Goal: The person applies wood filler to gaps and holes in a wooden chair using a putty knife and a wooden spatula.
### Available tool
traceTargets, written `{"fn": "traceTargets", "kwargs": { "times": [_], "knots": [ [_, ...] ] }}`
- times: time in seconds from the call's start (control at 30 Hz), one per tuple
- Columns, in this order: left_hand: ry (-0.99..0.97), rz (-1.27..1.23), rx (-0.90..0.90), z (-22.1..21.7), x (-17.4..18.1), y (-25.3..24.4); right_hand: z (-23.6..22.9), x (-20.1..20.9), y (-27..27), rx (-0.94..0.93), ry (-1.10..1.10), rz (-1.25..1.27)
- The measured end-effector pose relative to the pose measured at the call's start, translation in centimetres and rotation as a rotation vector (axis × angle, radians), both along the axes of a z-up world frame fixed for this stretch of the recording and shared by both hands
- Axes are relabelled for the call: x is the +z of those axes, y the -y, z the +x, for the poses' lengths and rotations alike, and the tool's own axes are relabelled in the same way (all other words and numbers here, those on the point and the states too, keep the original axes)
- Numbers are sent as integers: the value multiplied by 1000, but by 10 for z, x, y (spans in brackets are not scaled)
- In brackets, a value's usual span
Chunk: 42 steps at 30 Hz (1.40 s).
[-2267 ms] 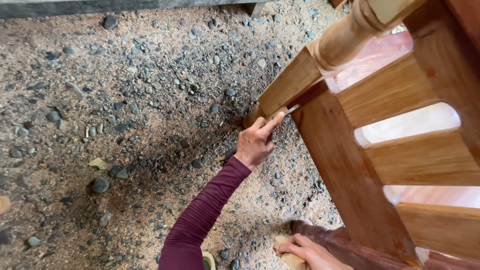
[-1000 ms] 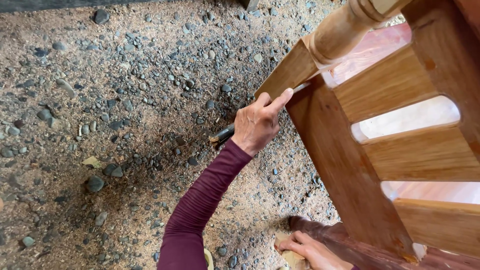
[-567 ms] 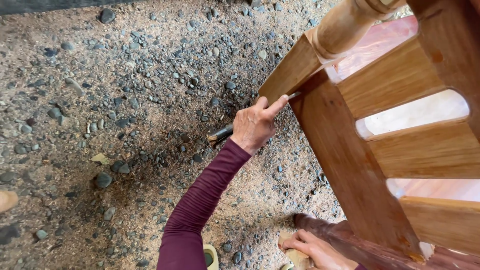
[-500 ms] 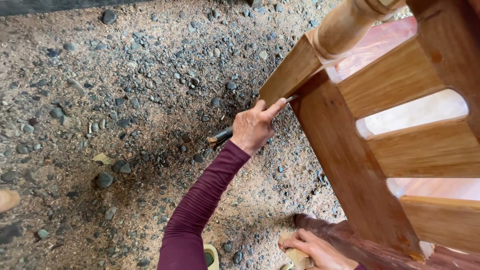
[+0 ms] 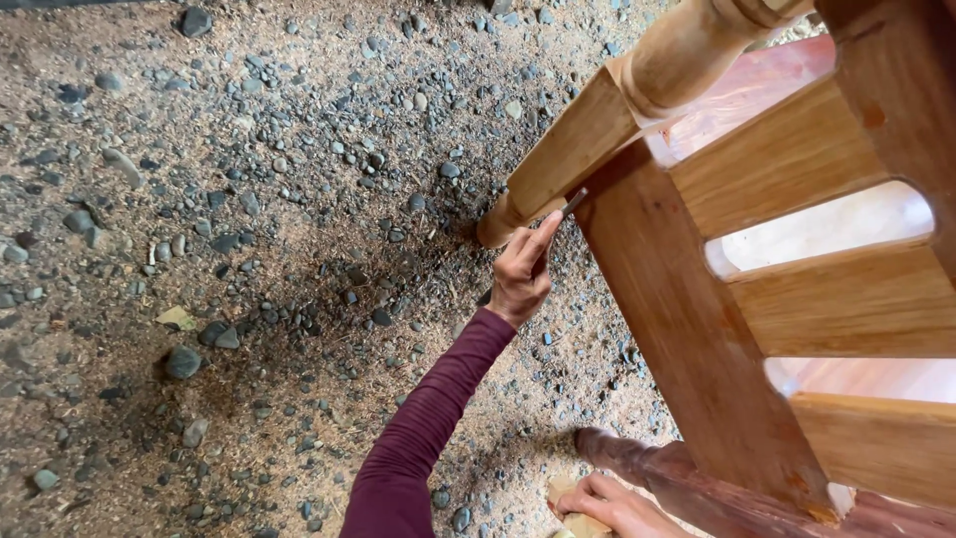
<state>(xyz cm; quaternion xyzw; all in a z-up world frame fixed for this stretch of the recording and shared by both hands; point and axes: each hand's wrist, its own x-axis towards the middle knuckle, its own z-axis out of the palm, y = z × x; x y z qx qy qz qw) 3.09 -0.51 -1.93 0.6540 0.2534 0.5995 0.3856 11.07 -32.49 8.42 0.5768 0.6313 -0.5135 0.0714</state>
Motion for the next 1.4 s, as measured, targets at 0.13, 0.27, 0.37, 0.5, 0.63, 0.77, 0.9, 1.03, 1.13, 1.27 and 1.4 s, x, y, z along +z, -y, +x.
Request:
{"fn": "traceTargets", "kwargs": {
  "times": [0.13, 0.27, 0.37, 0.5, 0.63, 0.77, 0.9, 1.03, 1.13, 1.27, 1.4],
  "knots": [
    [65, 34, 36, 1, 19, -5, 3, -8, 7, -56, 4, -15],
    [39, 16, 29, 18, -1, -11, 4, -5, 3, -55, 7, -24],
    [16, 24, 14, 30, -16, -18, 10, -12, 7, -42, 23, -53],
    [86, -8, -62, 34, -20, -28, 13, -18, 7, -9, 30, -48],
    [99, 7, -83, 34, -30, -29, 9, -17, 1, -5, 14, -50],
    [93, -69, -163, 22, -38, -29, 5, -13, -6, 46, -7, -3],
    [-157, -12, -75, -10, -26, -32, -3, -9, -15, 55, -2, 6],
    [-346, 56, 36, -44, 16, -27, -16, 14, -25, 19, -27, 15],
    [-330, 106, 40, -46, 33, -30, -22, 21, -31, 32, 14, -2],
    [-345, 102, 38, -42, 45, -30, -17, 12, -28, 14, 19, -56],
    [-360, 116, 41, -40, 46, -36, -13, 11, -28, 12, -45, 2]
  ]
}}
